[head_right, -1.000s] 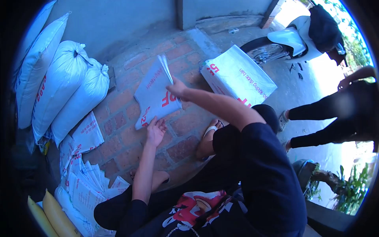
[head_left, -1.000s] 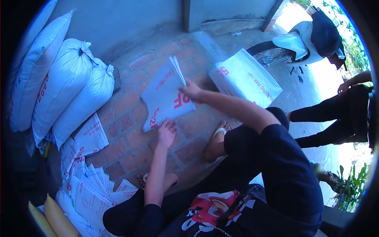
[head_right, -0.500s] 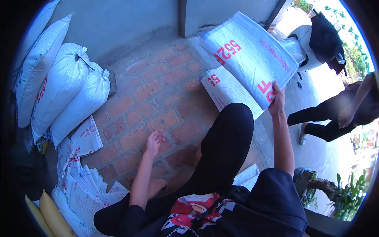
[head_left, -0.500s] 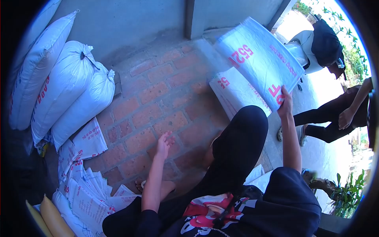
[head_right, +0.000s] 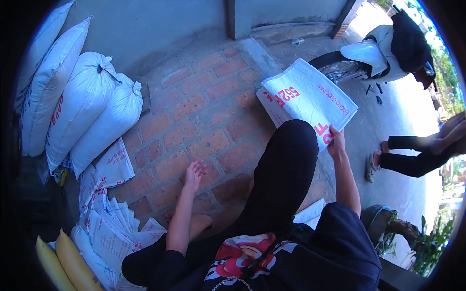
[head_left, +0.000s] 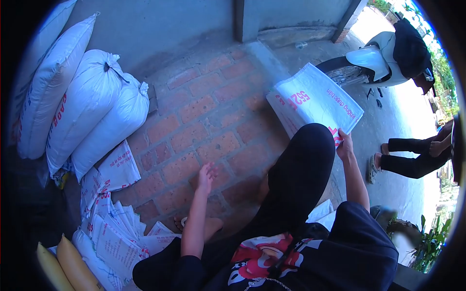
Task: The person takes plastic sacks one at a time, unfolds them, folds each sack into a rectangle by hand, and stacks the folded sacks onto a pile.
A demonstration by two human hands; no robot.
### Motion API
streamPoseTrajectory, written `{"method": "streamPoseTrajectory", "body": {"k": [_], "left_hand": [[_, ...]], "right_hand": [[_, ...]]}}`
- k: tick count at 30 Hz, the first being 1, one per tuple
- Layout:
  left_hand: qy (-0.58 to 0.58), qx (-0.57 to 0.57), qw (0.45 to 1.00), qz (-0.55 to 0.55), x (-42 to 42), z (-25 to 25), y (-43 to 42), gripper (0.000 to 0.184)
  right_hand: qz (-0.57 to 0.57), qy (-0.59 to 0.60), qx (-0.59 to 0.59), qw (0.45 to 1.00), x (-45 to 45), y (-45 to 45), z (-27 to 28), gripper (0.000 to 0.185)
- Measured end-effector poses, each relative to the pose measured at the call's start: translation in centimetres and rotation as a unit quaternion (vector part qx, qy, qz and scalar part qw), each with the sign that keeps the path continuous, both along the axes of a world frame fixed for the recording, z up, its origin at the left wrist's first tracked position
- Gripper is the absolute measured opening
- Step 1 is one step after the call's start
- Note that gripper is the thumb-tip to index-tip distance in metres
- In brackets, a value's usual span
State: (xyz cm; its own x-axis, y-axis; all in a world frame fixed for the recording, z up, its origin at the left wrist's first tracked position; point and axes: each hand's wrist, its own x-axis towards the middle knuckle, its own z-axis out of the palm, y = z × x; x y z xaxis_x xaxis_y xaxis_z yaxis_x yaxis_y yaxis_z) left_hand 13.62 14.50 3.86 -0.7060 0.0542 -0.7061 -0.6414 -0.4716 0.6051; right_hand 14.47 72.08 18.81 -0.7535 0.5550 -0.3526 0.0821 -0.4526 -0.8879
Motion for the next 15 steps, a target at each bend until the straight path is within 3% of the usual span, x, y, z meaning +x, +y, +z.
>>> {"method": "streamPoseTrajectory", "body": {"k": [6,7,8,9,10,11,12,14,15], "left_hand": [[0.000,-0.011,1.000,-0.011,-0.1,-1.0,-1.8,0.050],[0.023,-0.048,0.996,-0.066,-0.5,-1.0,-3.0,0.048],[0.041,-0.087,0.989,-0.112,-1.0,-0.9,-4.5,0.046],[0.093,-0.186,0.960,-0.187,-1.2,-0.1,-6.4,0.045],[0.131,-0.282,0.914,-0.259,-1.5,0.6,-8.7,0.043],[0.191,-0.409,0.838,-0.306,-1.6,0.6,-11.5,0.039],[0.230,-0.523,0.739,-0.358,-1.1,0.6,-14.5,0.035],[0.116,-0.617,0.605,-0.490,0.2,5.8,-20.0,0.040],[0.116,-0.631,0.560,-0.524,1.1,8.0,-22.8,0.039]], "right_hand": [[-0.048,-0.108,0.141,0.983,0.2,2.6,-2.5,0.048],[-0.058,-0.128,0.249,0.958,-0.3,3.7,-2.6,0.056],[-0.157,-0.198,0.437,0.863,-1.1,1.4,0.1,0.069],[-0.210,-0.178,0.535,0.799,-2.1,1.0,1.5,0.080],[-0.179,-0.089,0.547,0.813,-4.1,2.8,2.2,0.081],[-0.125,-0.036,0.498,0.857,-5.8,0.4,5.6,0.076],[-0.061,-0.003,0.501,0.863,-7.5,-1.6,8.6,0.068],[0.038,0.119,0.444,0.888,-11.0,-7.0,13.0,0.061],[0.101,0.148,0.438,0.881,-12.8,-9.3,15.1,0.058]]}}
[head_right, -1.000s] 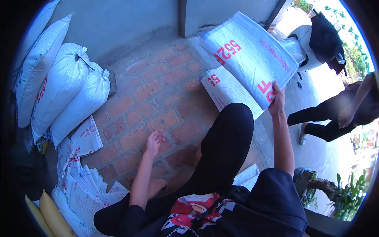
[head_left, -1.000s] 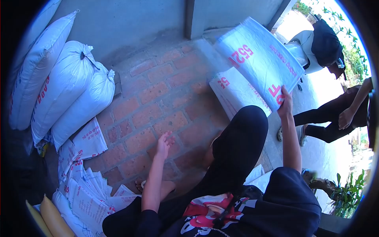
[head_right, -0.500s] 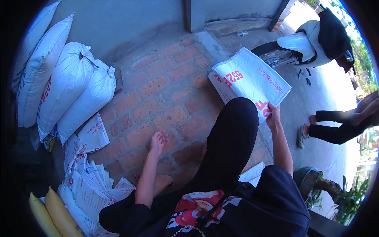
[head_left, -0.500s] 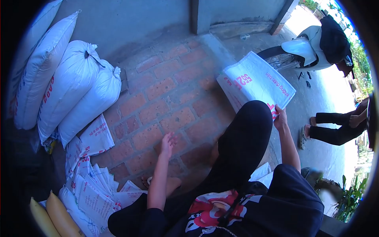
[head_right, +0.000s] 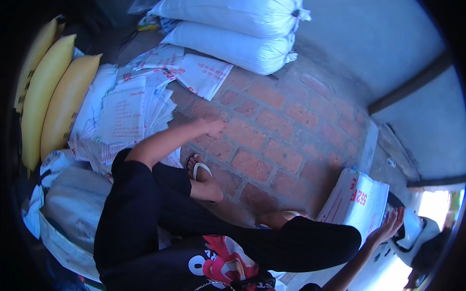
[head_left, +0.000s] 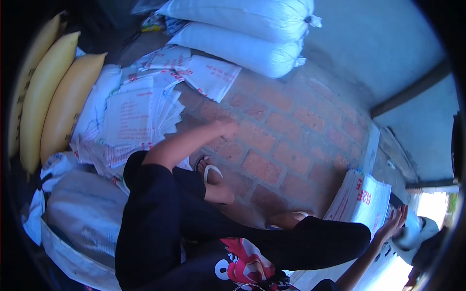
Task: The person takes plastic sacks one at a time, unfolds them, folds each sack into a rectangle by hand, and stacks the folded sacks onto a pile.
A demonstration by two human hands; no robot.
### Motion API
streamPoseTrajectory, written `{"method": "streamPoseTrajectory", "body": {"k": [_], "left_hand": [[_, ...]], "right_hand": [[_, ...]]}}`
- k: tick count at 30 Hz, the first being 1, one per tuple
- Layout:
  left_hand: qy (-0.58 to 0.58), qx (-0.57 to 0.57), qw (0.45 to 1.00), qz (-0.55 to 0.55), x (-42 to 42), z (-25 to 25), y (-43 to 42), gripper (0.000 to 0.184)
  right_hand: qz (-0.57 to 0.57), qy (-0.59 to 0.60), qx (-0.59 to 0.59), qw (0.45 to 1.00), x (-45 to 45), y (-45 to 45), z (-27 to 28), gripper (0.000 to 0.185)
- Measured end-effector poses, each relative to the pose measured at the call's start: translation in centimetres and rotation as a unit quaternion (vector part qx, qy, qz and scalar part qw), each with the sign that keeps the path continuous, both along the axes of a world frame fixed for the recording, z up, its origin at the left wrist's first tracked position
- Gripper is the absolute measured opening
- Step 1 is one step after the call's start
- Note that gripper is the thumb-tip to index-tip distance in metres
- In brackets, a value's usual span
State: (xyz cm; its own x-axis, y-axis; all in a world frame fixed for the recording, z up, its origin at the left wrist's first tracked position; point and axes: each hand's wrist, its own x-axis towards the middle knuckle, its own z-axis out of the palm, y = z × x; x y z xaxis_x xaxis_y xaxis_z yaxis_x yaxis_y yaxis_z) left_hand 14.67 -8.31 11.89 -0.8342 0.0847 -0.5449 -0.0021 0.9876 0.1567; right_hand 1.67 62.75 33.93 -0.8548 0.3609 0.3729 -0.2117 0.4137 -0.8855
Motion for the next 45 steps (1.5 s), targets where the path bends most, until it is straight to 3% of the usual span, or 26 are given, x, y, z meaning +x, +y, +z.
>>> {"method": "streamPoseTrajectory", "body": {"k": [1,3,6,9,11,14,17,18,21,24,28,31,33,35,37,40,43,44,45], "left_hand": [[-0.011,-0.040,0.998,-0.043,1.0,2.1,-2.7,0.038],[-0.075,-0.068,0.995,0.006,2.5,6.1,-7.6,0.037],[0.041,-0.098,0.984,0.144,7.6,8.5,-16.8,0.036],[0.050,-0.172,0.931,0.317,13.3,11.0,-22.3,0.040],[0.015,-0.171,0.927,0.334,17.5,8.3,-27.2,0.043],[-0.088,0.093,0.806,0.578,21.1,8.9,-24.4,0.049],[0.048,0.117,0.766,0.630,23.5,6.6,-21.6,0.055],[0.026,0.099,0.786,0.610,23.5,8.0,-20.9,0.066],[0.104,-0.220,0.855,0.457,23.4,6.3,-20.6,0.062],[0.126,-0.265,0.837,0.461,22.2,5.4,-19.9,0.057],[0.101,-0.292,0.871,0.381,21.2,4.6,-20.4,0.035],[0.159,-0.324,0.862,0.355,20.2,4.6,-22.3,0.030],[0.213,-0.306,0.837,0.401,19.1,7.3,-23.0,0.022],[0.302,-0.283,0.793,0.448,16.8,12.0,-21.0,0.022],[0.389,-0.221,0.783,0.432,13.1,15.1,-18.7,0.025],[0.494,-0.019,0.760,0.421,6.3,20.0,-11.9,0.029],[0.522,0.289,0.687,0.415,-0.7,21.7,-6.2,0.036],[0.484,0.388,0.667,0.412,-2.0,23.9,-2.3,0.038],[0.470,0.437,0.650,0.406,-3.3,24.2,0.4,0.037]], "right_hand": [[0.068,-0.001,0.003,0.998,-1.9,-2.6,1.9,0.054],[0.166,0.027,0.015,0.986,-5.2,-7.4,4.4,0.051],[0.245,0.000,0.029,0.969,-7.5,-15.3,7.2,0.049],[0.329,-0.001,0.031,0.944,-9.1,-21.4,5.3,0.040],[0.367,-0.034,0.031,0.929,-7.9,-24.8,3.0,0.031],[0.493,-0.141,0.079,0.855,-7.2,-25.7,-1.7,0.019],[0.546,-0.212,0.222,0.779,-6.5,-26.4,-3.7,0.024],[0.542,-0.225,0.228,0.777,-6.6,-26.4,-3.9,0.025],[0.538,-0.253,0.232,0.770,-6.8,-27.1,-4.5,0.027],[0.537,-0.257,0.227,0.771,-6.9,-27.0,-4.1,0.028],[0.529,-0.246,0.227,0.780,-6.4,-26.3,-2.3,0.029],[0.524,-0.242,0.220,0.786,-6.2,-25.5,-2.3,0.029],[0.527,-0.242,0.213,0.786,-6.5,-25.1,-2.2,0.029],[0.534,-0.250,0.200,0.782,-6.0,-25.2,-2.1,0.029],[0.539,-0.263,0.197,0.775,-5.5,-25.4,-2.5,0.030],[0.562,-0.283,0.189,0.753,-3.9,-27.5,-2.4,0.036],[0.607,-0.146,0.279,0.730,-1.1,-30.4,-0.7,0.061],[0.617,-0.103,0.290,0.724,-0.6,-31.1,-0.5,0.072],[0.616,-0.091,0.285,0.729,-0.3,-31.4,-0.5,0.082]]}}
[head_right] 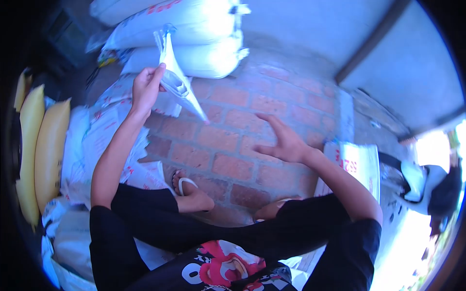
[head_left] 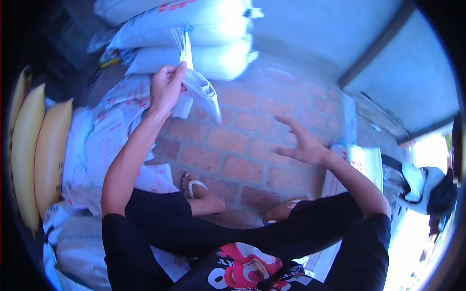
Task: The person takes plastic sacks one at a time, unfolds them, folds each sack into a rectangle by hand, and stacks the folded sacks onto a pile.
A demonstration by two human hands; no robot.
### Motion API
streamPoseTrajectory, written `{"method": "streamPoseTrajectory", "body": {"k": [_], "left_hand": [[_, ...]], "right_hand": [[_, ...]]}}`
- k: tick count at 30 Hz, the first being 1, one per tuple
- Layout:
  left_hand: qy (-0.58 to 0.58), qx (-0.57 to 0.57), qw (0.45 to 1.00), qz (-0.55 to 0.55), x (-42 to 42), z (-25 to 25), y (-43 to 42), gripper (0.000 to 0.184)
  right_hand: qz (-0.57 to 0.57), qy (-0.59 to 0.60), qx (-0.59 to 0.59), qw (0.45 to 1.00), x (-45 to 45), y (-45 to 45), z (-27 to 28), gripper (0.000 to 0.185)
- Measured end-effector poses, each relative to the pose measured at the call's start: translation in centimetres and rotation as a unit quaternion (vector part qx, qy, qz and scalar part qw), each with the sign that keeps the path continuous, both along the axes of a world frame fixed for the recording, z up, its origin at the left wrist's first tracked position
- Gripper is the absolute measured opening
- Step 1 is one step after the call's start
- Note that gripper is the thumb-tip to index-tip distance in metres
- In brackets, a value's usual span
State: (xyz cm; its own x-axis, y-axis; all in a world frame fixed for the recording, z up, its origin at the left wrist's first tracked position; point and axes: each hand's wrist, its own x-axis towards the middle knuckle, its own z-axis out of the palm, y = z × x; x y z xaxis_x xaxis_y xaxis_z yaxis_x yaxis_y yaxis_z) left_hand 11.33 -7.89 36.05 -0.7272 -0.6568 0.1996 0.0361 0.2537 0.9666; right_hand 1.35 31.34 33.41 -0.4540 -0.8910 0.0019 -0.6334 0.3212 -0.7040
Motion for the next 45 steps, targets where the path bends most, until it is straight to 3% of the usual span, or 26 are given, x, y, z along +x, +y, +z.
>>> {"method": "streamPoseTrajectory", "body": {"k": [3,6,8,10,11,14,15,18,21,24,25,28,31,34,37,43,45], "left_hand": [[0.031,0.130,0.988,-0.076,-2.8,0.2,6.5,0.032],[0.063,0.201,0.965,-0.157,-3.3,-0.5,12.5,0.024],[0.089,0.201,0.958,-0.183,-3.2,-2.6,15.0,0.025],[0.101,0.170,0.958,-0.206,-2.9,-4.1,17.4,0.029],[0.087,0.114,0.965,-0.221,-2.5,-5.0,17.9,0.030],[0.072,0.055,0.968,-0.236,-1.3,-6.0,19.7,0.030],[0.078,0.054,0.968,-0.232,-1.3,-6.6,20.1,0.030],[0.085,0.050,0.972,-0.215,-1.2,-8.4,20.5,0.029],[0.076,0.033,0.977,-0.195,-0.9,-9.0,19.4,0.029],[0.079,0.009,0.981,-0.176,-0.4,-7.9,18.4,0.029],[0.080,-0.001,0.982,-0.169,-0.2,-7.7,18.2,0.029],[0.082,0.001,0.986,-0.146,-0.4,-8.2,17.2,0.029],[0.074,-0.013,0.987,-0.143,-0.5,-8.0,16.7,0.030],[0.069,0.000,0.985,-0.157,-0.3,-8.1,16.9,0.030],[0.061,0.019,0.983,-0.172,-0.2,-7.9,17.6,0.029],[0.062,-0.006,0.983,-0.175,-0.1,-8.6,16.8,0.029],[0.071,-0.006,0.983,-0.169,-0.2,-8.6,16.0,0.028]], "right_hand": [[-0.047,0.054,-0.069,0.995,0.6,-1.0,1.1,0.103],[-0.057,0.126,-0.080,0.987,-0.3,0.0,2.5,0.105],[-0.106,-0.038,-0.107,0.988,-1.1,0.9,2.6,0.109],[-0.191,-0.215,-0.157,0.945,-1.0,1.0,2.9,0.111],[-0.224,-0.267,-0.110,0.931,-1.1,1.3,2.6,0.112],[-0.225,-0.361,-0.030,0.905,1.1,0.7,3.7,0.119],[-0.193,-0.374,-0.024,0.907,1.3,0.5,3.0,0.134],[-0.212,-0.404,0.039,0.889,2.0,-0.3,1.4,0.136],[-0.240,-0.457,0.030,0.856,1.0,-0.1,-0.8,0.130],[-0.332,-0.340,0.115,0.872,0.0,-0.6,-2.3,0.129],[-0.337,-0.155,0.140,0.918,0.5,-1.0,-3.6,0.125],[-0.238,-0.079,0.116,0.961,0.3,-0.9,-3.6,0.120],[-0.175,0.215,0.074,0.958,1.2,-0.6,-3.3,0.099],[-0.087,0.166,0.040,0.981,0.5,-0.1,-2.3,0.077],[0.035,-0.013,0.102,0.994,-0.1,0.2,-0.8,0.057],[0.022,-0.027,0.049,0.998,-0.4,0.8,-3.8,0.047],[-0.024,-0.019,0.082,0.996,-1.5,0.9,-4.0,0.044]]}}
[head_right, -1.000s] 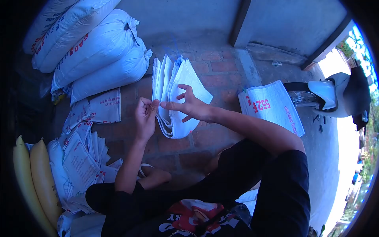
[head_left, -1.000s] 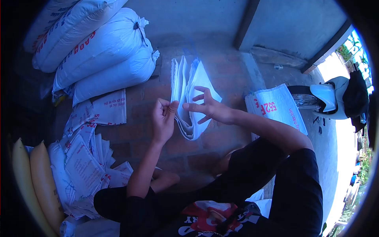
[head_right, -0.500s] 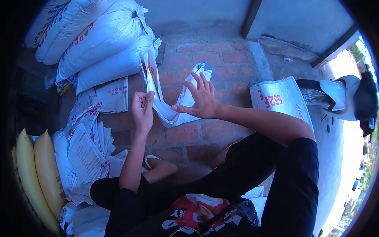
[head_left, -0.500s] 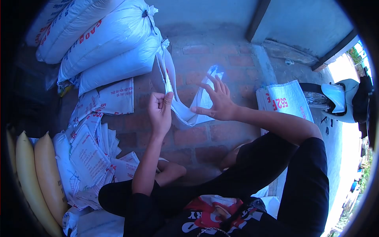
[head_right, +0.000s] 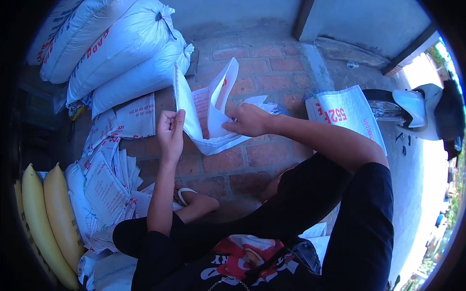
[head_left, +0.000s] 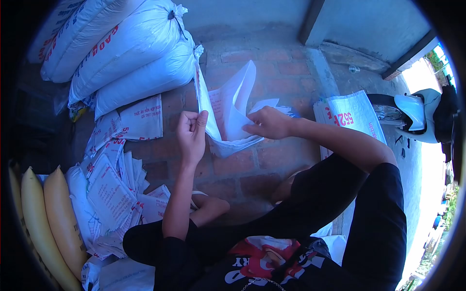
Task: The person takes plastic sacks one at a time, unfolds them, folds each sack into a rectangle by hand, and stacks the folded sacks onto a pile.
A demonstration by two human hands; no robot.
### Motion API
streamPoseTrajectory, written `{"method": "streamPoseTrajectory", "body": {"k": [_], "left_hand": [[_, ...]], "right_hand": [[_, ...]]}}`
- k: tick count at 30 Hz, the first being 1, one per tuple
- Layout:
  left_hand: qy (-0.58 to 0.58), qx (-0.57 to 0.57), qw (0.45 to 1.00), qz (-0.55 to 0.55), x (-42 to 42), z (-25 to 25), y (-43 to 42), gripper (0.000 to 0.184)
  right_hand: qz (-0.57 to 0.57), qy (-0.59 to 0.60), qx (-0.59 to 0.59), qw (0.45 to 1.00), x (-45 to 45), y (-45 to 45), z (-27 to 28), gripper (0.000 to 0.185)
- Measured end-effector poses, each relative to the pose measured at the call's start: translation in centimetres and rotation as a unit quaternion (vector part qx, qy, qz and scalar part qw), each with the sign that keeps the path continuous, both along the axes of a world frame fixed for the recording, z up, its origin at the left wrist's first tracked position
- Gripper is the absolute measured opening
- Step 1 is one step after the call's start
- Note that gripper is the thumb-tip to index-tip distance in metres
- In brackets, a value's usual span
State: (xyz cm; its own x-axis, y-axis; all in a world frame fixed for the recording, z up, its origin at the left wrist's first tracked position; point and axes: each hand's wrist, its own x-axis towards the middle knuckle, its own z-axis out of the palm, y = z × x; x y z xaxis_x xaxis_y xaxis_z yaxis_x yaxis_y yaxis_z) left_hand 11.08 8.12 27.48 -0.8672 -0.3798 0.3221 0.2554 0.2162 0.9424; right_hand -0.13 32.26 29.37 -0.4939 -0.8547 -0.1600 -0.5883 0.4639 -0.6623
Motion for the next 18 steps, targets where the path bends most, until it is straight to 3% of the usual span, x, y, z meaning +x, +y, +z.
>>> {"method": "streamPoseTrajectory", "body": {"k": [12,18], "left_hand": [[0.040,0.106,0.977,0.182,1.0,3.2,-7.3,0.025],[0.069,0.142,0.943,0.295,2.3,1.9,-15.3,0.026]], "right_hand": [[-0.308,-0.086,-0.037,0.947,-7.0,3.2,0.6,0.047],[-0.410,-0.096,-0.116,0.900,-9.7,6.1,0.2,0.047]]}}
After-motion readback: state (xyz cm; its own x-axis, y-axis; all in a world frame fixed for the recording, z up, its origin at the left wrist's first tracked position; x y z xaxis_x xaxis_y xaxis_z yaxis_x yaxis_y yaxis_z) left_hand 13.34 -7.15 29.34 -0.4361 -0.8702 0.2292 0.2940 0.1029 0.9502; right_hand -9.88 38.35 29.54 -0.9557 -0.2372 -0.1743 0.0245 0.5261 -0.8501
